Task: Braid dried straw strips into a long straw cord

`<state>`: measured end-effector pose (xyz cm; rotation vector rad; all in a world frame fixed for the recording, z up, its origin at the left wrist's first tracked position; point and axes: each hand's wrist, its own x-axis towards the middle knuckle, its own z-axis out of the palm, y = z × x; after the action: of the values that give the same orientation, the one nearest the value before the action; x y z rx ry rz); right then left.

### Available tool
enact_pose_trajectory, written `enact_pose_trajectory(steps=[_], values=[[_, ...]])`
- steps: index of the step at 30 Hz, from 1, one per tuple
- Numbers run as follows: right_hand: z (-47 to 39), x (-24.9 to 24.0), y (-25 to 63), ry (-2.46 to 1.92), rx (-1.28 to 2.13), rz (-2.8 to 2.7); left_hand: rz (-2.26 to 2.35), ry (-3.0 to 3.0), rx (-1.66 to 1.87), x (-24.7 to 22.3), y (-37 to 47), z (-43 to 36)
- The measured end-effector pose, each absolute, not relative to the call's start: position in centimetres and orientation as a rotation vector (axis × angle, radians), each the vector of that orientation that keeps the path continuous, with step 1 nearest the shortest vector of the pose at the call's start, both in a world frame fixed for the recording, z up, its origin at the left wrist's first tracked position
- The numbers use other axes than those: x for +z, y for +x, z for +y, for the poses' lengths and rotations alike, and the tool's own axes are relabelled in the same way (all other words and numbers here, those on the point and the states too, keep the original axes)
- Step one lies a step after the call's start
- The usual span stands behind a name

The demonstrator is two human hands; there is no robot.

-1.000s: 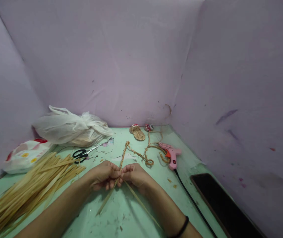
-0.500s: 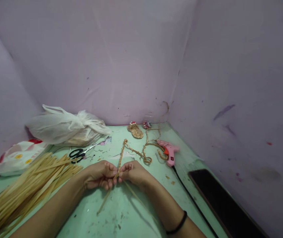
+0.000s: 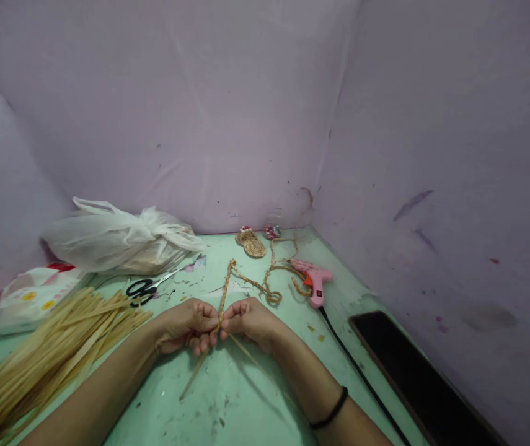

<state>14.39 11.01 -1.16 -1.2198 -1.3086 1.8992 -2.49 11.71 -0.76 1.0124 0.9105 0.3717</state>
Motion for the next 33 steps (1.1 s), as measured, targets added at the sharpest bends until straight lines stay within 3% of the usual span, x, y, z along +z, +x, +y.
enact_pose_trajectory(steps=[8, 16, 19, 25, 33], values=[[11.3, -1.5, 14.2, -1.268, 1.762, -1.536, 1.168, 1.157, 0.315, -0.4, -1.5, 11.3], [11.0, -0.1, 14.2, -1.746, 1.141, -1.968, 1.357, 1.390, 0.307, -0.2, -0.5, 10.8], [10.5, 0.7, 14.0, -1.777, 1.046, -2.059, 1.376, 1.380, 0.310, -0.4, -0.5, 10.9], [7.5, 2.4, 11.5, -1.860, 0.546, -2.307, 1.390, 1.202, 0.352, -0.5, -0.4, 10.8], [5.3, 4.3, 10.3, -1.764, 0.550, -2.528, 1.305, 1.188, 0.398, 0.2, -1.0, 11.1]])
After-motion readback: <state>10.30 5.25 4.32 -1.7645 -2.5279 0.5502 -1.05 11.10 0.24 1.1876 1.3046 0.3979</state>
